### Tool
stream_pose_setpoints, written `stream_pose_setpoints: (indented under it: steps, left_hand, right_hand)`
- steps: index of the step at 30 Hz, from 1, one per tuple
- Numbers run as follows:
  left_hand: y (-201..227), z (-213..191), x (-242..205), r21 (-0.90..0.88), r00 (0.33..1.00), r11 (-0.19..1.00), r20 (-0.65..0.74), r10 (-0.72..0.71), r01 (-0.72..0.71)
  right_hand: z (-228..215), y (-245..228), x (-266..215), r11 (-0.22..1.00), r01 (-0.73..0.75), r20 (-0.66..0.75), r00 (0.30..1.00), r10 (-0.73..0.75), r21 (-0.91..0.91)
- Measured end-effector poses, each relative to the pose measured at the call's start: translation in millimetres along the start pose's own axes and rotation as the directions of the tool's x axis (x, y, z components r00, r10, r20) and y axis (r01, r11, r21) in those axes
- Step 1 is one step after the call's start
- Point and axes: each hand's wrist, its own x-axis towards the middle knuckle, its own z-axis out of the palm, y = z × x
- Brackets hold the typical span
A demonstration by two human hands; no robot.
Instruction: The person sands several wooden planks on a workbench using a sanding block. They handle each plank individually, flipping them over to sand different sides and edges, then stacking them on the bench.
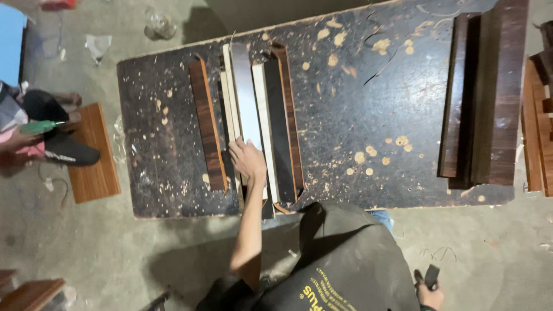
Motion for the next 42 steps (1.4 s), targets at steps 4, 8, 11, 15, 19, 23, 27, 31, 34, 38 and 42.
stream_pose_setpoints:
  steps: [4,8,11,15,19,23,27,31,34,38,42]
  left_hand:
    - [16.1,-10.9,7.3,0.112,0.993,0.994,0.115,-0.030,0.017]
    - [14.7,-18.6,19.5,0.097,0.960,0.992,0.260,-0.105,0.083]
    - [11.9,-23.4,31.4,-0.052,0.916,0.973,0.352,-0.194,0.226]
    - [4.2,-53.2,39.5,-0.450,0.920,0.845,0.375,-0.114,0.288]
    - [22.0,-104.1,32.6,-0.577,0.888,0.788,0.220,0.404,-0.216]
    - [70.3,-123.7,1.2,-0.709,0.541,0.608,0.374,0.753,-0.357]
    - [151.9,-78.2,-28.2,-0.711,-0.044,0.186,0.292,0.955,-0.678]
    - [213.4,-12.3,-50.2,-0.638,-0.431,-0.037,0.476,0.766,-0.769]
    - [236.9,27.8,-43.3,-0.597,-0.495,-0.213,0.359,0.791,-0.774]
    - [250.7,50.7,-28.4,-0.474,-0.436,-0.200,0.460,0.774,-0.857]
    - [246.8,63.8,-44.2,-0.634,-0.412,-0.081,0.396,0.821,-0.769]
  right_hand:
    - [13.0,11.5,-11.6,0.989,-0.130,0.084,0.987,0.136,-0.065]
    - [10.3,33.3,-10.3,0.975,-0.193,0.125,0.970,0.206,-0.111]
    - [2.3,42.8,-16.6,0.971,-0.224,0.127,0.964,0.234,-0.085]
    - [-1.3,36.2,-13.2,0.972,-0.229,0.149,0.961,0.233,-0.044]
    - [6.5,43.3,-18.9,0.967,-0.233,0.165,0.963,0.214,0.106]
    - [-0.2,69.7,-21.9,0.649,-0.168,0.149,0.985,0.085,0.742]
    - [-5.7,40.0,-0.8,0.443,-0.105,0.125,0.992,-0.018,0.890]
    - [-40.2,16.6,-25.8,0.316,-0.173,0.158,0.985,0.072,0.933]
    - [-47.2,-8.0,-42.7,0.204,-0.324,0.325,0.945,0.033,0.924]
    - [-33.9,-43.8,-63.5,0.160,-0.591,0.599,0.801,0.001,0.790]
    - [0.9,-69.0,-71.3,0.193,-0.776,0.792,0.611,-0.012,0.601]
